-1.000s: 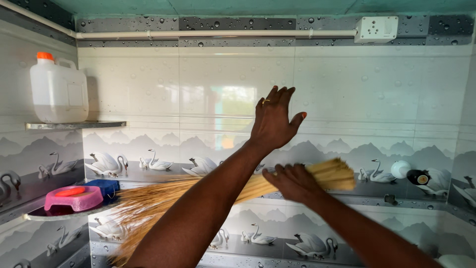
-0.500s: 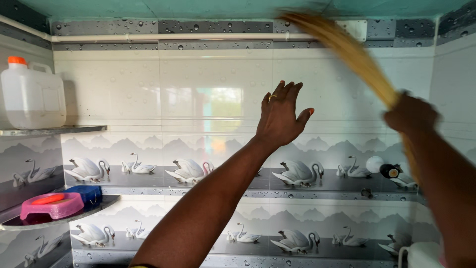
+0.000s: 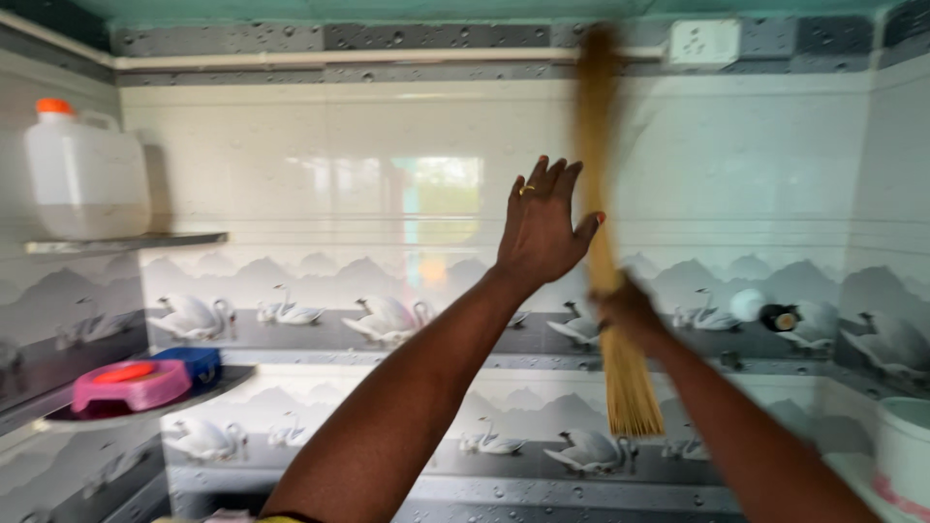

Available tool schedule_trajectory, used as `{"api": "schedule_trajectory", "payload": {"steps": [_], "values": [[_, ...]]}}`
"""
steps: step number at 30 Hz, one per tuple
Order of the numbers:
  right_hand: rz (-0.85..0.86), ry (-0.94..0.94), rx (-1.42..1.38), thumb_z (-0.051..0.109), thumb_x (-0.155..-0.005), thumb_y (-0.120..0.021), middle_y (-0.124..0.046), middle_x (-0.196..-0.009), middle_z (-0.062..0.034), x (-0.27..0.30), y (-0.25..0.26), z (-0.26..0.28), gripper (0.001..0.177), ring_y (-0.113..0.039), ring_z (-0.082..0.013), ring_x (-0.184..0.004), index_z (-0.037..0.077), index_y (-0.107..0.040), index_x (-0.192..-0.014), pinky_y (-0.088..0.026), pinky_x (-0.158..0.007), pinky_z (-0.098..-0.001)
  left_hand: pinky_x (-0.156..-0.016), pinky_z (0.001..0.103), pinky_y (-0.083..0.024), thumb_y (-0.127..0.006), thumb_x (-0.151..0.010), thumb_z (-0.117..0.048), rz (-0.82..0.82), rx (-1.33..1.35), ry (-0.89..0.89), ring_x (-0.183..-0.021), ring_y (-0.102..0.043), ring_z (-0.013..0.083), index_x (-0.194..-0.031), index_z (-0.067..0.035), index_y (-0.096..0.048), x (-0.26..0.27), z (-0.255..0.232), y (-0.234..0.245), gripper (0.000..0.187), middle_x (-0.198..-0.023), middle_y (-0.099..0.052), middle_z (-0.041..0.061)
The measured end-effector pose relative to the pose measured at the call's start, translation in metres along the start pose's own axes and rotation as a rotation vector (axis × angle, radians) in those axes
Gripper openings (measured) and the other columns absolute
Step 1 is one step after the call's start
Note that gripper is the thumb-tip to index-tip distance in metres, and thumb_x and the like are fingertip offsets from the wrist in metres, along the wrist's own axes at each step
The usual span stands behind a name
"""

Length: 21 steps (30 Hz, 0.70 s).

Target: The person sweeps the bathroom walls and ceiling using a traditional straw broom. They move items such as a detergent packet and a bottle from a window ledge to a bucket to access the surfaces, then sweep the walls, ceiling, and floor before returning the items.

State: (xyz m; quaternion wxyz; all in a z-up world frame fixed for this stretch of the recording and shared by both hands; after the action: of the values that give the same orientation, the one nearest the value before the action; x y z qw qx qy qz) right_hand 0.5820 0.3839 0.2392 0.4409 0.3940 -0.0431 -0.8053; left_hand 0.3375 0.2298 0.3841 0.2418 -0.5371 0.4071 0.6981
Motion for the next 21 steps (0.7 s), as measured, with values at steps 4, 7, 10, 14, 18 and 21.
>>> {"api": "schedule_trajectory", "payload": {"steps": [4,7,10,14,18,21], "values": [[0.376,0.297,0.693,0.018,-0.089,-0.068,-0.072,-0.092,-0.0152,0.068,-0.142,0.016,0.057,-0.069,-0.0266,-0.078,0.008,-0.047,-0.141,-0.059,-0.069,-0.0452,-0.121,0.06,-0.021,-0.069,-0.091,-0.038,0.077,-0.013,0.033,-0.151,-0.029,0.0403,-0.148,-0.002,-0.044,0.041,0.024,0.003,0.072,-0.154,-0.045,0.023],[0.551,0.732,1.087,0.015,-0.091,-0.064,-0.072,-0.09,-0.0147,0.125,-0.224,0.019,0.061,-0.07,-0.0279,-0.08,0.011,-0.044,-0.148,-0.058,-0.071,-0.0464,-0.121,0.06,-0.019,-0.07,-0.091,-0.038,0.138,-0.054,0.043,-0.152,-0.027,0.0406,-0.149,-0.001,-0.044,0.076,0.049,0.018,0.073,-0.155,-0.043,0.025],[0.495,0.898,1.205,0.012,-0.092,-0.061,-0.073,-0.088,-0.0142,0.128,-0.234,0.03,0.066,-0.07,-0.0291,-0.082,0.014,-0.041,-0.156,-0.058,-0.073,-0.0477,-0.123,0.059,-0.019,-0.07,-0.092,-0.037,0.181,-0.111,0.05,-0.153,-0.026,0.0403,-0.15,0.0,-0.043,0.105,0.078,0.045,0.074,-0.156,-0.043,0.025],[0.171,0.628,1.203,0.018,-0.093,-0.057,-0.069,-0.097,-0.0153,0.069,-0.157,0.096,0.076,-0.074,-0.0282,-0.076,0.033,-0.027,-0.161,-0.062,-0.069,-0.0473,-0.122,0.06,-0.019,-0.069,-0.093,-0.036,0.155,-0.221,0.065,-0.153,-0.026,0.0404,-0.15,0.0,-0.043,0.133,0.125,0.097,0.072,-0.156,-0.042,0.026],[-0.016,0.283,0.832,0.037,-0.093,-0.067,-0.076,-0.095,-0.0206,0.05,-0.105,0.166,0.08,-0.076,-0.0379,-0.081,0.024,-0.031,-0.164,-0.062,-0.072,-0.0498,-0.123,0.059,-0.02,-0.068,-0.094,-0.036,0.107,-0.247,0.129,-0.154,-0.027,0.0401,-0.15,0.001,-0.044,0.157,0.168,0.134,0.071,-0.157,-0.043,0.026],[-0.048,0.14,0.59,0.032,-0.092,-0.071,-0.075,-0.093,-0.0241,0.041,-0.13,0.188,0.069,-0.074,-0.0429,-0.082,0.013,-0.041,-0.151,-0.06,-0.07,-0.053,-0.122,0.059,-0.02,-0.067,-0.094,-0.036,0.117,-0.272,0.177,-0.153,-0.027,0.0402,-0.149,0.002,-0.044,0.172,0.19,0.139,0.071,-0.156,-0.043,0.026]]}}
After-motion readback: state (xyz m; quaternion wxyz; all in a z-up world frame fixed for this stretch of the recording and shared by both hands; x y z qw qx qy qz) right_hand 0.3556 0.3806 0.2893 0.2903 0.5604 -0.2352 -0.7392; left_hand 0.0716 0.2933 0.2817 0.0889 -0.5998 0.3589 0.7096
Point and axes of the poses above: each hand's wrist, its own x-axis away from the middle knuckle, its own y-axis out of the back of the hand, z = x × y, the point moved 10 cm from there along -x, towards the middle knuckle
